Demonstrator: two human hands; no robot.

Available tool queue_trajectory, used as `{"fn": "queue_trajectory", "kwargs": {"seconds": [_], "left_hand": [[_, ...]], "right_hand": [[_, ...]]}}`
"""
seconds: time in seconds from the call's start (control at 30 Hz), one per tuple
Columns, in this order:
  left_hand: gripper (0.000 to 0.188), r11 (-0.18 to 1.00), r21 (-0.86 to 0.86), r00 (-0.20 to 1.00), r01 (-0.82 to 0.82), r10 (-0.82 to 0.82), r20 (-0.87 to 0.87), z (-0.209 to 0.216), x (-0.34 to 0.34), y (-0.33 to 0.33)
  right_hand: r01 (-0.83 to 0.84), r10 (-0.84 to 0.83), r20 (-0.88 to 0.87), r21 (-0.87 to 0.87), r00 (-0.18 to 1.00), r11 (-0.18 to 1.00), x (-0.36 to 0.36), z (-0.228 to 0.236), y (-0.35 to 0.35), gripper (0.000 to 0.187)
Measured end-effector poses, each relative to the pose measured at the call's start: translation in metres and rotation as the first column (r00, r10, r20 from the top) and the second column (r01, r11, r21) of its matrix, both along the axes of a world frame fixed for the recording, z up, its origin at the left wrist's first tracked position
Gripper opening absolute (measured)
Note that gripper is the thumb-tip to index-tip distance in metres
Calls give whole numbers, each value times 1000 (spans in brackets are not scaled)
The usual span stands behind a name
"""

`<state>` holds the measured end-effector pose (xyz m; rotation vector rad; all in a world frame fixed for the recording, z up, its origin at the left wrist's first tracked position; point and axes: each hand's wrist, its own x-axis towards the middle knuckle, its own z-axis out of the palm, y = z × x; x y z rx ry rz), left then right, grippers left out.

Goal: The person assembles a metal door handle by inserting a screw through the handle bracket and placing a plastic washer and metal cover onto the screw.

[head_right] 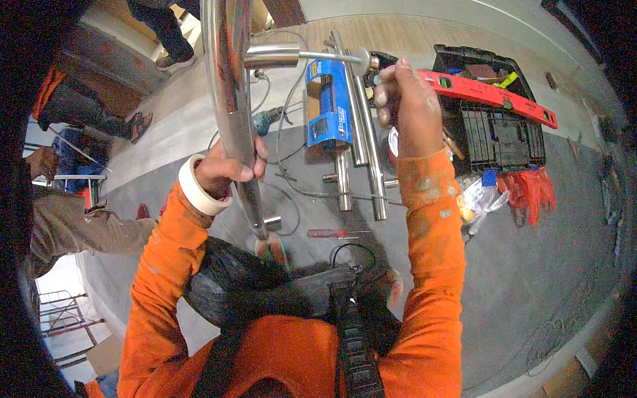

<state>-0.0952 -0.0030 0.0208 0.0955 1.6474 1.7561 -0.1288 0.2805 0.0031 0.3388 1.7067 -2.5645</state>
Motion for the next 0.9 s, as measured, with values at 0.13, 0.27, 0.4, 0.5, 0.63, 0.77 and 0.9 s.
{"fn": "queue_trajectory", "kwargs": {"seconds": [0.13, 0.27, 0.4, 0.5, 0.63, 0.77, 0.9], "left_hand": [[32, 985, -142, 977, -100, 71, -199, 18, -11, 9], [28, 952, -203, 910, -230, 136, -391, 58, -29, 15], [26, 912, -207, 851, -353, 222, -477, 67, -19, 19], [25, 897, -237, 837, -373, 215, -503, 67, -22, 16], [24, 876, -315, 836, -366, 161, -524, 66, -20, 16], [25, 843, -398, 857, -362, 134, -497, 63, -21, 14], [28, 814, -460, 893, -354, 149, -424, 54, -21, 8]], "right_hand": [[56, -49, -64, 111, 997, 992, -19, -5, 12, 25], [42, -6, -140, 253, 990, 967, -41, 27, 22, 31], [-108, 175, -90, 496, 981, 862, -42, -27, 39, 26], [-249, 240, 87, 526, 967, 813, -41, -85, 43, 24], [-443, 276, 348, 741, 896, 505, -39, -149, 30, 47], [-312, 420, 133, 865, 898, 394, -29, -202, 14, 27], [-422, 281, 321, 767, 904, 483, -42, -239, -5, 51]]}}
